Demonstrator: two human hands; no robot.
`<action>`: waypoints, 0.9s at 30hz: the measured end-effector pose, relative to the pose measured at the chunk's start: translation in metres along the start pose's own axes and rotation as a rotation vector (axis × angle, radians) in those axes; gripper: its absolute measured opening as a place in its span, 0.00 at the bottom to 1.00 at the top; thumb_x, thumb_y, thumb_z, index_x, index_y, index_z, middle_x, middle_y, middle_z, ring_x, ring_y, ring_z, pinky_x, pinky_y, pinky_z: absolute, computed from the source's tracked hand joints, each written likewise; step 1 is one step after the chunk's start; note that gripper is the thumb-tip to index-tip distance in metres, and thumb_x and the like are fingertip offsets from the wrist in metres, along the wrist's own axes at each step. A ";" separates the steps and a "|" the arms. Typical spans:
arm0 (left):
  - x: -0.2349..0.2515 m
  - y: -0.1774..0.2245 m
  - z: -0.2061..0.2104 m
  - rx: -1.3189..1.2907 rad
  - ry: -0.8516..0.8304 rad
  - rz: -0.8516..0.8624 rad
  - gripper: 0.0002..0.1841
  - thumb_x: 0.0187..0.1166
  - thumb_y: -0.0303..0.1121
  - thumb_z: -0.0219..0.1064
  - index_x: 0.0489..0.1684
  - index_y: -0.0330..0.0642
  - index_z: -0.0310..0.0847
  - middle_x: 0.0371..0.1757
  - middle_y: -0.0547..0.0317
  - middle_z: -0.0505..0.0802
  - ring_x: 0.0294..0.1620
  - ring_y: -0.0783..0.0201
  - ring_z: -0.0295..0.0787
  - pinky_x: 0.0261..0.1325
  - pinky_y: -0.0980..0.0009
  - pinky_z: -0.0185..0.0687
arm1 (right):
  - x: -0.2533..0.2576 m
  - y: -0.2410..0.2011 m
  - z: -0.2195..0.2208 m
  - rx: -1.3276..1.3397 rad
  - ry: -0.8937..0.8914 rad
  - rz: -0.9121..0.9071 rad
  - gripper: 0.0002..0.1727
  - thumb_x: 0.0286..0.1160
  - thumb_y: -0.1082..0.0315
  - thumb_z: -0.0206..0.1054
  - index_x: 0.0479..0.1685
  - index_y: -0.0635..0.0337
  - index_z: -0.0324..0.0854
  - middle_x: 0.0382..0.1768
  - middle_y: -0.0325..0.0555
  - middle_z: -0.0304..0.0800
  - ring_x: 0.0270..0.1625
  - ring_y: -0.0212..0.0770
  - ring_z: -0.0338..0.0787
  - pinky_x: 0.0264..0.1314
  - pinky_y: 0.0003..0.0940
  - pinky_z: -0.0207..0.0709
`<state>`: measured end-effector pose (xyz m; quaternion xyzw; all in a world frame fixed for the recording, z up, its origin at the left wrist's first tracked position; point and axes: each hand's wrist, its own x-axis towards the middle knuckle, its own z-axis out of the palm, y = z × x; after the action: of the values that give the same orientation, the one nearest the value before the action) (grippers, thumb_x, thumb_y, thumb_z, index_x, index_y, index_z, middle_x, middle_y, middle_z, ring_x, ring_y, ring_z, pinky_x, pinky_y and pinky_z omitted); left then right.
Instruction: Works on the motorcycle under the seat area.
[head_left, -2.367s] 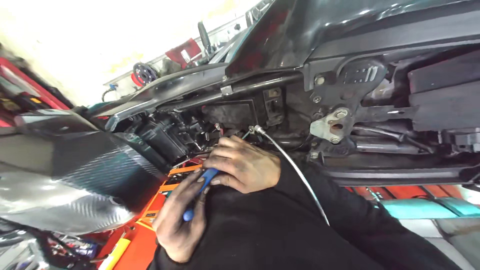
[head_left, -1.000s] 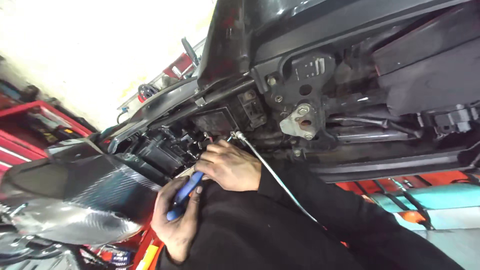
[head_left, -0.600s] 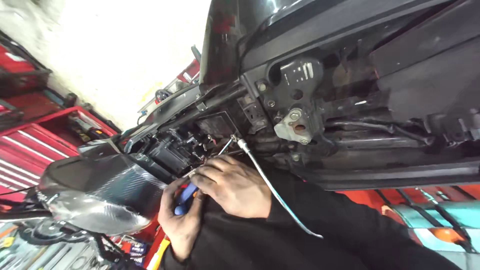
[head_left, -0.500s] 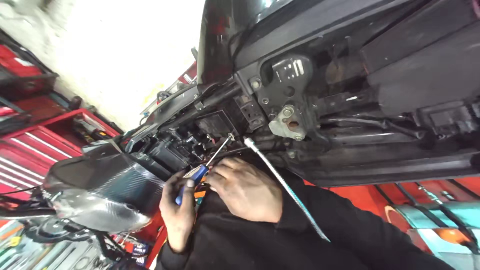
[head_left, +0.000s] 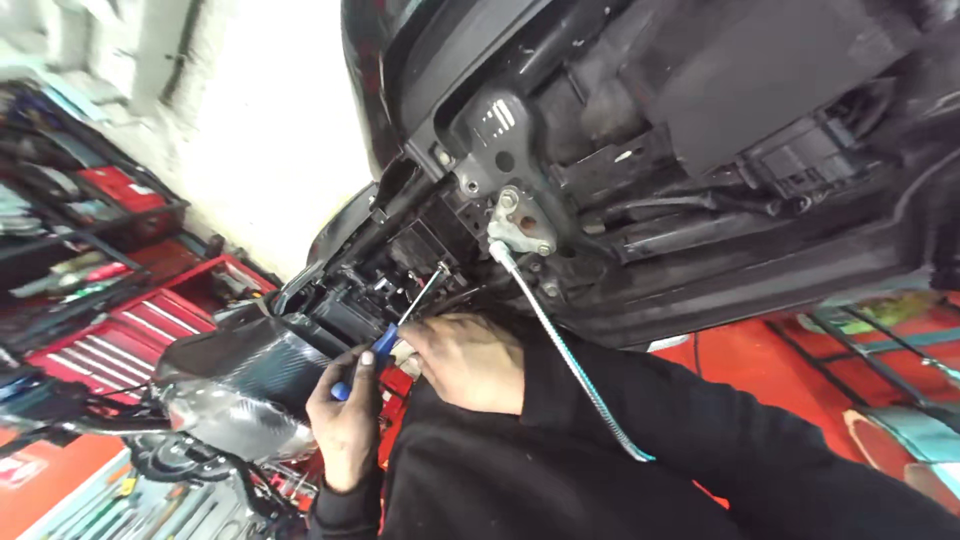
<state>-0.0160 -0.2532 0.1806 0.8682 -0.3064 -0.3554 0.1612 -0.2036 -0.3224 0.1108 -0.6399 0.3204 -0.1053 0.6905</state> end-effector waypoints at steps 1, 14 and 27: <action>-0.001 -0.001 0.000 0.011 -0.009 0.049 0.10 0.83 0.33 0.65 0.51 0.36 0.86 0.31 0.66 0.94 0.16 0.76 0.80 0.17 0.80 0.77 | -0.002 0.001 -0.003 -0.013 -0.013 0.024 0.17 0.86 0.61 0.60 0.66 0.60 0.81 0.51 0.56 0.92 0.57 0.55 0.92 0.63 0.51 0.83; -0.021 -0.020 0.005 -0.133 0.223 0.643 0.19 0.64 0.28 0.83 0.52 0.41 0.86 0.52 0.61 0.95 0.55 0.64 0.93 0.61 0.66 0.92 | -0.009 0.007 -0.013 0.042 0.276 -0.096 0.13 0.82 0.63 0.64 0.57 0.58 0.87 0.47 0.44 0.95 0.52 0.39 0.94 0.60 0.40 0.87; -0.028 0.030 -0.032 0.115 -0.090 1.204 0.16 0.82 0.39 0.69 0.63 0.45 0.88 0.36 0.56 0.96 0.33 0.65 0.92 0.38 0.65 0.88 | -0.007 -0.030 0.053 -0.391 -0.255 0.239 0.20 0.79 0.58 0.68 0.54 0.69 0.87 0.53 0.63 0.92 0.61 0.60 0.90 0.66 0.61 0.79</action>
<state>-0.0214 -0.2564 0.2322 0.5336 -0.7692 -0.2209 0.2735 -0.1704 -0.2803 0.1401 -0.7270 0.3181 0.1224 0.5961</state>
